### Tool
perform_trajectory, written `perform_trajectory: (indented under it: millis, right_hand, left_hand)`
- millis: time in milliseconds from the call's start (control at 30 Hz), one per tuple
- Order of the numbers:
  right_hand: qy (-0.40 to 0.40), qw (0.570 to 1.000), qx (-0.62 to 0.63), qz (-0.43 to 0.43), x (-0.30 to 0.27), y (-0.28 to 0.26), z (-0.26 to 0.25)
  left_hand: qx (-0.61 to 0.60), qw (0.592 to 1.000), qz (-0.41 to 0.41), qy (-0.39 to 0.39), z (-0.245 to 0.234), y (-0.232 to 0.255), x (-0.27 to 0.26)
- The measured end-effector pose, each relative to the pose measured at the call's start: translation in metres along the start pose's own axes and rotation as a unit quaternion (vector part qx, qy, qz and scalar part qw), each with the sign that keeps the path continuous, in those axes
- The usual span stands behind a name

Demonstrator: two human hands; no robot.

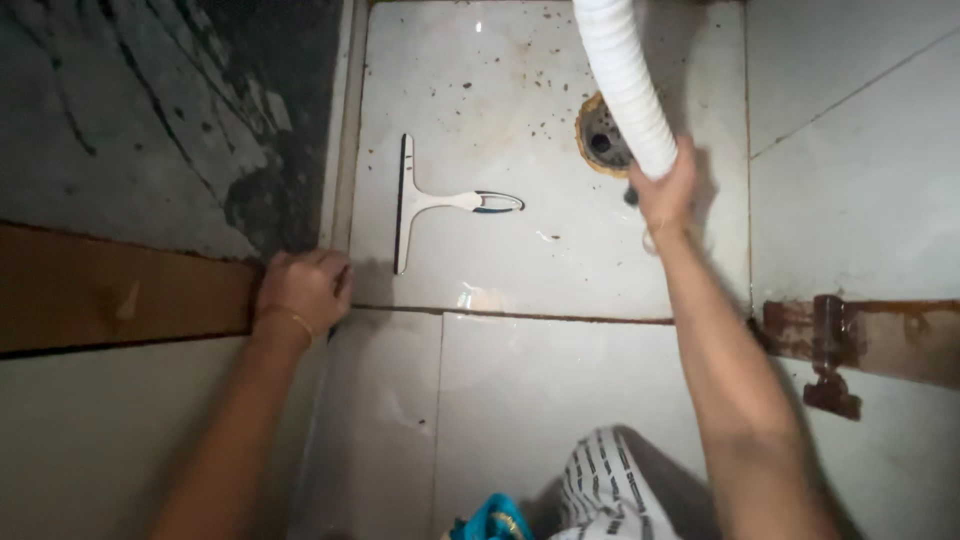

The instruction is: The person uses a squeegee to push water and debris across a tiled floor towards a drain. They repeatedly scrape the floor surface and the edges near the walls, maneuvering around a white flexible pipe and a metal drain cover.

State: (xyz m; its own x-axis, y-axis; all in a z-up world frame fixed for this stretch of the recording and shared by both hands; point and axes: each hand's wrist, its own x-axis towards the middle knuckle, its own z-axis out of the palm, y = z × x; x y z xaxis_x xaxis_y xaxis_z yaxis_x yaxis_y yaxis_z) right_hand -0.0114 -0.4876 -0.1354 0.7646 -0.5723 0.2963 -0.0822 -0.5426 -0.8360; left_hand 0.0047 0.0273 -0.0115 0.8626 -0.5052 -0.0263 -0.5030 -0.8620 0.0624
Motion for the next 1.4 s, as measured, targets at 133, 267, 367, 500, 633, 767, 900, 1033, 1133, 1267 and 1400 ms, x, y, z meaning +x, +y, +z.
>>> perform_trajectory:
  millis: [133,267,367,500,633,767,900,1033,1133,1267,1400]
  right_hand:
    - [0.078,0.995,-0.03,-0.052,0.0,-0.012,-0.006]
    - [0.046,0.999,-0.021,-0.017,0.006,-0.002,0.001]
    - [0.034,0.992,0.122,0.005,-0.007,0.019,0.006]
    - [-0.003,0.999,0.026,-0.045,0.011,0.027,0.015]
    - [0.069,0.996,0.023,-0.06,-0.004,0.024,0.013]
    - [0.031,0.998,0.051,0.013,0.01,0.006,0.007]
    - [-0.001,0.992,0.123,0.024,-0.01,0.018,0.002]
    - [0.03,0.993,0.104,-0.048,0.014,0.032,0.018]
    - [0.022,0.99,0.139,-0.03,0.001,0.051,0.014]
    - [0.09,0.992,0.06,-0.072,0.032,0.059,0.032]
    - [-0.028,0.985,0.163,-0.041,0.029,0.07,0.04]
  left_hand:
    - [-0.005,1.0,-0.006,-0.02,0.005,0.0,0.002]
    - [-0.009,1.0,0.003,0.015,-0.002,0.005,-0.006]
    - [-0.014,0.999,0.007,0.036,0.001,0.002,-0.002]
    - [-0.005,1.0,0.003,0.016,-0.003,0.0,0.008]
    - [-0.007,1.0,0.003,0.028,-0.001,0.0,-0.001]
    - [-0.034,0.996,0.042,0.073,0.0,-0.001,0.0]
    - [-0.037,0.999,0.008,0.017,0.006,0.003,-0.009]
    - [-0.016,1.0,0.002,0.023,0.009,-0.004,-0.004]
    - [-0.004,1.0,0.009,0.02,0.011,-0.008,-0.004]
    - [-0.03,0.997,0.038,0.057,0.006,-0.006,0.001]
    - [-0.025,1.0,0.0,0.011,-0.003,0.004,0.005]
